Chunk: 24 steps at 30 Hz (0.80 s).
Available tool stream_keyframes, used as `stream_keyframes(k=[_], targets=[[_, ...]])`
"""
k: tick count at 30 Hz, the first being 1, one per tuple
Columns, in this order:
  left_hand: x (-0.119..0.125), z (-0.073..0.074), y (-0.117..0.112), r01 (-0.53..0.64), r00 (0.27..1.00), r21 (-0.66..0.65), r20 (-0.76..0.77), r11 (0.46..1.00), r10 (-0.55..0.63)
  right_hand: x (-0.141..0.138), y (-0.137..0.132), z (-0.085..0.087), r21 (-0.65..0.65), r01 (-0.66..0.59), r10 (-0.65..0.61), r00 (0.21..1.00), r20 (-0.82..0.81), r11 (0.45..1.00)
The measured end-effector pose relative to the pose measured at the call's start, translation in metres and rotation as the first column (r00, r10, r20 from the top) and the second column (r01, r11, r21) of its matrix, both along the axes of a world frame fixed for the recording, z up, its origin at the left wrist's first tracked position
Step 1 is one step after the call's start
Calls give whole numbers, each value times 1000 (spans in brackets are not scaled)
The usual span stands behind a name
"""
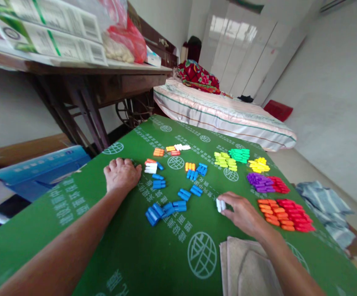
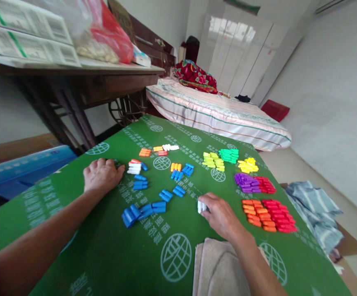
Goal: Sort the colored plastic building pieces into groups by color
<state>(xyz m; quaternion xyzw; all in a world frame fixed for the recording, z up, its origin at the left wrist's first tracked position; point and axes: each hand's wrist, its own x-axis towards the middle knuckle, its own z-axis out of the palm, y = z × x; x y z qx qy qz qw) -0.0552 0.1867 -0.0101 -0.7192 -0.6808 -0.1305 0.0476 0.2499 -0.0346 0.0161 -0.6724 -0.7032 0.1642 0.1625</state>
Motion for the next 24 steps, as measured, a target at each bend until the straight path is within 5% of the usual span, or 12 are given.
stream_keyframes(k=[6, 12, 17, 24], targets=[[1, 0, -1, -16, 1000, -11, -9, 1000, 16, 17, -32, -10, -46, -67, 71, 994, 78, 997], [1, 0, -2, -23, 1000, -19, -21, 1000, 23, 25, -36, -12, -44, -50, 54, 994, 98, 998], [2, 2, -3, -22, 999, -14, -35, 1000, 21, 12, -10, -5, 53, 11, -16, 995, 103, 999], [2, 3, -4, -30, 998, -23, -54, 999, 29, -5, 62, 2, 83, 81, -94, 982, 162, 993]])
